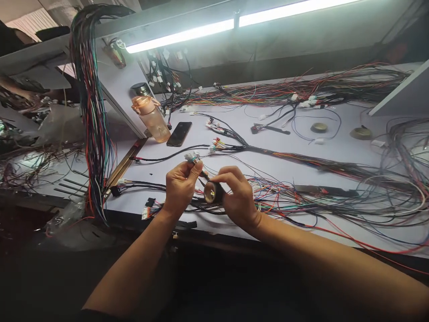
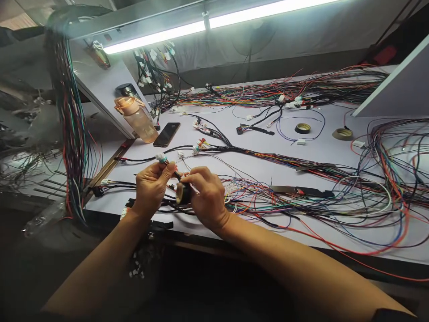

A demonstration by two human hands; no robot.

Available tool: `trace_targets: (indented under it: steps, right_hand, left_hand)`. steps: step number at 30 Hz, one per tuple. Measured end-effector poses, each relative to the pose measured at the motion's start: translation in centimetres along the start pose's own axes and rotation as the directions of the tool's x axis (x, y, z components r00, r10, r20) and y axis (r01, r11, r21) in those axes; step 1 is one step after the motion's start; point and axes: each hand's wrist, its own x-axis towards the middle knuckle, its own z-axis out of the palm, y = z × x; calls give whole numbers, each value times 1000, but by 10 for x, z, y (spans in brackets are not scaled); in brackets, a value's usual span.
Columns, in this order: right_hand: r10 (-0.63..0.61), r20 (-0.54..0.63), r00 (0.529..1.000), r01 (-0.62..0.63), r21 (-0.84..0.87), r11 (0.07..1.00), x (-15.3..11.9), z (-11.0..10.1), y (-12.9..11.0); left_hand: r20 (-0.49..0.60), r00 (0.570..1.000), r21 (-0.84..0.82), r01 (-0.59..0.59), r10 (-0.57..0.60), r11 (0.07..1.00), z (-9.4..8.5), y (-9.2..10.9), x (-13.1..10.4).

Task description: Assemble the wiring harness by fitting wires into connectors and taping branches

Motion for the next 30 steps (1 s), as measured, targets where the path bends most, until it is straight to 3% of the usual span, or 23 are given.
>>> trace_targets:
  steps: [1, 3, 5, 8, 10, 14, 16, 18, 20, 21, 23, 25, 28, 30]
  right_hand:
    - [139, 0, 990, -138, 111, 984, -1, -2, 0]
    - [374, 79, 924, -381, 255, 888, 1, -5, 1]
    - [488, 211, 847, -530, 257, 808, 5, -6, 6]
    - [525, 414, 744, -623, 147, 768, 13, -4, 16]
    - [512, 536, 670, -641, 71, 764, 18, -2, 21]
    - [442, 671, 595, -601, 6, 799, 27, -7, 26]
    - [401, 662, 633, -547, 16, 837, 29, -17, 26]
    - [340, 549, 764, -419, 22, 907, 28, -30, 23]
    - [175, 389, 904, -193, 6, 981, 24, -41, 16]
    - [62, 344, 937, -61, -14, 998, 21, -43, 11]
    - [-146, 356, 923, 190, -94, 977, 16, -42, 0]
    - [-216, 404, 889, 330, -236, 914, 12, -31, -9]
    - [-163, 368, 915, 317, -410, 855, 9, -11, -13]
    - [-135, 292, 947, 248, -395, 884, 7, -3, -12]
  left_hand:
    - [-26, 1000, -19, -17, 17, 1000, 1, -2, -1]
    - [-64, 997, -51, -51, 48, 997, 1, -5, -4]
    - [-59, 995, -43, -77, 75, 996, -1, -4, -7]
    - [8, 986, 41, -165, 165, 985, -4, 3, -11]
    - [110, 959, 125, -276, 263, 953, -4, 9, -11]
    - [243, 919, 190, -360, 311, 913, -3, 19, -2]
    - [218, 928, 205, -345, 300, 916, -2, 20, 3]
    - [190, 933, 223, -343, 305, 912, -2, 19, 8]
    - [160, 942, 210, -323, 294, 923, -1, 16, 9]
    - [149, 950, 190, -301, 276, 934, 1, 15, 10]
    - [129, 963, 144, -253, 236, 957, 4, 13, 9]
    - [104, 971, 122, -226, 214, 966, 7, 14, 9]
    - [69, 977, 110, -206, 199, 972, 9, 16, 7]
    - [39, 983, 81, -182, 179, 980, 8, 15, 5]
